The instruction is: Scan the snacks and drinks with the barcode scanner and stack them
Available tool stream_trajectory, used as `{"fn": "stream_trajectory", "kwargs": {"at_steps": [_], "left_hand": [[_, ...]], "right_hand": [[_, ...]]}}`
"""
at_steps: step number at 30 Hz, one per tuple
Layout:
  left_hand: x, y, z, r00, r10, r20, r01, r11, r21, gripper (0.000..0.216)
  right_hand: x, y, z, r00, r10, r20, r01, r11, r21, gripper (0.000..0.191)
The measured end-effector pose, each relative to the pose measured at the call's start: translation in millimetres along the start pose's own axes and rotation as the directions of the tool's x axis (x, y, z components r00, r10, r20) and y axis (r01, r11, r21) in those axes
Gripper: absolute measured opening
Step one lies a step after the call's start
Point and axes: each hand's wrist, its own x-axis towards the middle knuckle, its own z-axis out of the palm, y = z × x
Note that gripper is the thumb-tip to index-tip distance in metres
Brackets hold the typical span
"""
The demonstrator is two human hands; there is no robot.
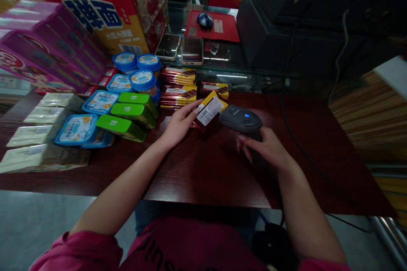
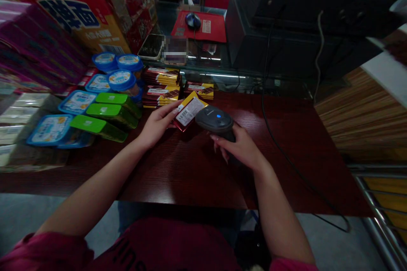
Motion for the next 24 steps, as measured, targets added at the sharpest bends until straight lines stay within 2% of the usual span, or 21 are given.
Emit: {"fn": "stream_trajectory", "kwargs": {"at_steps": [3,9,14,19,24], "left_hand": [[-1,0,3,0.999,-0.042,0.010,0.042,0.997,-0.065,0.046],[0,-1,6,0.999,-0.053,0.001,0.053,0.997,-0.063,0.046],[-1,2,8,1.000,-0.004,-0.019,0.004,1.000,0.002,0.044],[-2,4,9,0.998,-0.065,-0.009,0.064,0.994,-0.093,0.044],[-5,5,8,0.999,-0.041,0.033,0.044,0.994,-0.104,0.047]], "right_hand": [[0,1,3,1.000,0.004,0.006,-0.004,0.998,-0.056,0.044],[0,9,9,1.000,0.007,-0.003,-0.008,0.988,-0.152,0.044],[1,14,10,1.000,-0.004,-0.004,0.003,0.989,-0.150,0.040],[1,15,9,1.000,-0.005,0.011,0.007,0.988,-0.151,0.036],[0,7,7,0.999,0.041,0.008,-0.040,0.998,-0.051,0.044]]}}
